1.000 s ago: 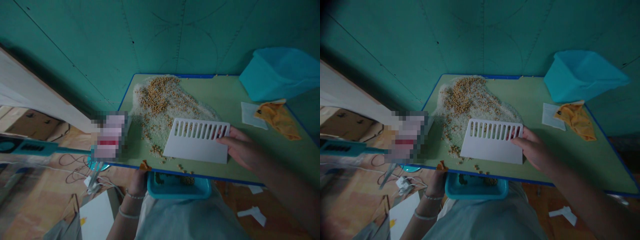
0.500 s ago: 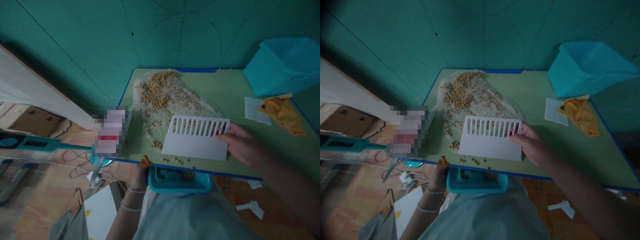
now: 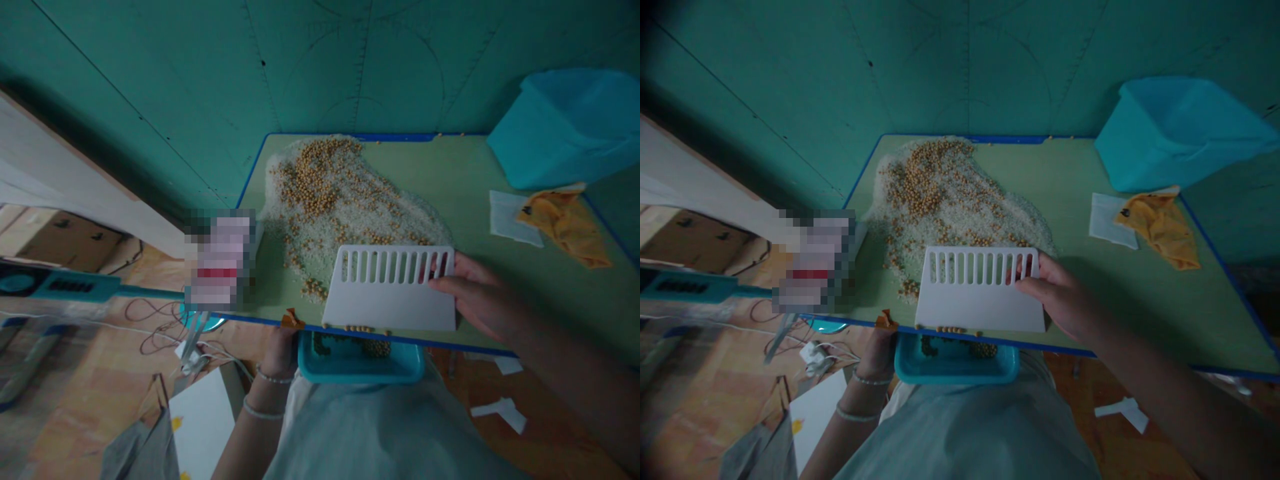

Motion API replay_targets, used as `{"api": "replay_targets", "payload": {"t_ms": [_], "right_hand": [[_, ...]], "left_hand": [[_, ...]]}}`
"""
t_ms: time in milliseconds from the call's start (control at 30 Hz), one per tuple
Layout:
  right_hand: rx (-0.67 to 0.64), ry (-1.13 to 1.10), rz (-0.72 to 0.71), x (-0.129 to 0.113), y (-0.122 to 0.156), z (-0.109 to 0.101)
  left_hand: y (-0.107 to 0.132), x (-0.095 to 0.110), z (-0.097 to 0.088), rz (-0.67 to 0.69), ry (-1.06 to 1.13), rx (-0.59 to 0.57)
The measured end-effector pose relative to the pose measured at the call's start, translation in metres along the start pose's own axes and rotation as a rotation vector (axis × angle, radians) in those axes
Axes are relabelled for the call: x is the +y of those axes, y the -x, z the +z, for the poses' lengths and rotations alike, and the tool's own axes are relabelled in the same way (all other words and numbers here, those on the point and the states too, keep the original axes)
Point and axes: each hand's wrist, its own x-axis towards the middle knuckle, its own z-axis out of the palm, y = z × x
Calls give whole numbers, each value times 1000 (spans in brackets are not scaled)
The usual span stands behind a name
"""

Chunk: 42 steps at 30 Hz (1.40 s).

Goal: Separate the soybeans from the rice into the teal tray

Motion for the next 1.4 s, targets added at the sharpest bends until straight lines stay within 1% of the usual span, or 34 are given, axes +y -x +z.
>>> {"api": "replay_targets", "payload": {"t_ms": [100,233,433,500,633,733,833,867,900,967,1067,1133,1200,1300,1400], "right_hand": [[10,14,23,2,3,0],[16,25,47,5,6,-1],[-43,46,25,15,10,-2],[-46,52,14,14,10,-1],[45,-23,-31,0,2,5],[108,-47,-90,-15,-9,11],[116,-21,-138,-22,-22,17],[107,-16,-152,-22,-25,18],[97,-16,-164,-21,-28,19],[75,-16,-166,-18,-30,22],[32,-27,-127,-15,-28,25],[15,-45,-111,-16,-25,27],[33,-65,-108,-17,-23,30],[57,-61,-95,-16,-22,32],[41,-32,-66,-13,-20,32]], "left_hand": [[0,0,-1,-23,-3,14],[0,-2,-2,-17,-13,15],[-1,-3,-4,-48,-21,-1],[-1,-3,-6,-58,-18,0],[-3,-3,-11,-37,-13,-1],[-2,-1,-14,20,-2,15],[-1,3,-17,119,-7,49],[0,4,-18,132,-23,53],[0,6,-19,121,-38,53],[2,8,-22,46,-59,54],[3,11,-28,-49,-38,62],[5,14,-31,-75,-21,77],[6,18,-33,-93,-5,102],[7,23,-33,-117,-4,137],[8,26,-32,-116,-14,157]]}}
